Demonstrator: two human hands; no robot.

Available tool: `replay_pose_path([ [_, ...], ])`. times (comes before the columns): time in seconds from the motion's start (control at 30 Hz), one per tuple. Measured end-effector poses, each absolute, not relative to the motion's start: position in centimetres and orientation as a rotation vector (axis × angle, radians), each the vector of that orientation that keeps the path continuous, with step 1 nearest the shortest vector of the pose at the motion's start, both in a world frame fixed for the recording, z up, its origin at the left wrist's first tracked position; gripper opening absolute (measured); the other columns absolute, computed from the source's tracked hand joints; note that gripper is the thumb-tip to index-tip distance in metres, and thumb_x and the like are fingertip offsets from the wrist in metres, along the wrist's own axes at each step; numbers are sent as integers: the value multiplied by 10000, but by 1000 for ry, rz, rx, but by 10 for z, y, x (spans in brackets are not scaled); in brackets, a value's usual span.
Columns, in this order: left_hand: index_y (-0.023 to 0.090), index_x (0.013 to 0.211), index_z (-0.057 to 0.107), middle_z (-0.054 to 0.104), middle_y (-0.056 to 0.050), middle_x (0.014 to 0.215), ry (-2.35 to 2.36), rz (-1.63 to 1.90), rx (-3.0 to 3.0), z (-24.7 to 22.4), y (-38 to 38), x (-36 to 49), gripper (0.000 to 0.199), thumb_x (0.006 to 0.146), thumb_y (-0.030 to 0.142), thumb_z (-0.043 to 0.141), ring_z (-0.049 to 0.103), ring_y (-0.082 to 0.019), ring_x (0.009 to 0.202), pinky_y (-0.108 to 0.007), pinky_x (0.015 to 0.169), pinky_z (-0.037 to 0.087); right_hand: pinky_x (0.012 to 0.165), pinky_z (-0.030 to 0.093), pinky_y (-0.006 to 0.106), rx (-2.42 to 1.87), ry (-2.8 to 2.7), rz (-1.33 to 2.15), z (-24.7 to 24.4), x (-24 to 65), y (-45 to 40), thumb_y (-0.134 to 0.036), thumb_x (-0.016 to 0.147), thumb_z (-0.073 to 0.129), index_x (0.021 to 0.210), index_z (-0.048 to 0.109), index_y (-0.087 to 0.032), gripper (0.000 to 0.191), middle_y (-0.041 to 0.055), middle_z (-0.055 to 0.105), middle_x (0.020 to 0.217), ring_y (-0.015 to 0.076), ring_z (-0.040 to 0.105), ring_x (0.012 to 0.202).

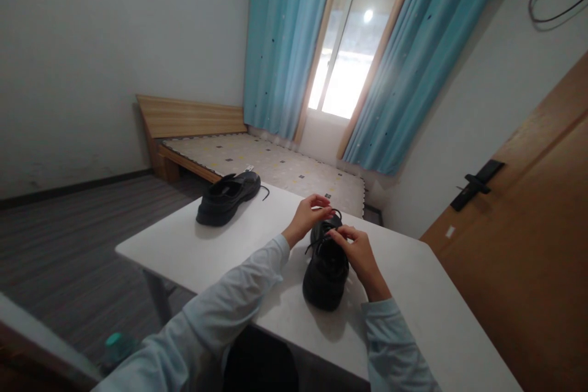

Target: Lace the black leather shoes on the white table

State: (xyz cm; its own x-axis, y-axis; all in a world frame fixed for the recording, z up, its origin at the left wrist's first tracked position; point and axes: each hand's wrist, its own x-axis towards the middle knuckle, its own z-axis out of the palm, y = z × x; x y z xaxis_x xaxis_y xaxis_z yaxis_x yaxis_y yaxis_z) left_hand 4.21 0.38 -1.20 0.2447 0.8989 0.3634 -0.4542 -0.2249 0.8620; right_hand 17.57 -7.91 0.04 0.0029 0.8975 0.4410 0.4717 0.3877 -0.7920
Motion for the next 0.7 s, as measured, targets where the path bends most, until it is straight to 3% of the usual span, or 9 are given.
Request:
replay_pose_path([
  [0.17,152,828,646,644,-44,849,830,1348,1769,-9,2,38,173,693,253,687,611,-159,811,-292,736,496,627,426,277,-1182,-1400,670,1,183,-75,-416,722,648,761,729,-167,265,20,679,673,170,578,658],
  [0.3,183,787,709,646,-34,833,970,1271,2059,-1,-4,34,216,725,382,654,578,-164,830,-271,768,445,679,442,289,-1114,-1323,687,-3,188,-71,-396,707,674,771,731,-171,241,25,689,715,167,583,695],
  [0.53,119,724,702,628,-2,638,647,979,2024,2,-8,32,451,773,538,541,535,-110,630,-207,582,373,689,459,291,-1065,-1263,733,-9,190,-67,-395,697,695,740,716,-174,226,17,682,694,160,589,686],
  [0.7,101,788,696,656,-25,717,490,883,1948,0,-6,31,380,706,468,646,551,-115,663,-218,620,391,695,473,304,-1081,-1230,728,-10,189,-67,-400,679,712,777,724,-172,249,38,709,753,174,611,713],
])
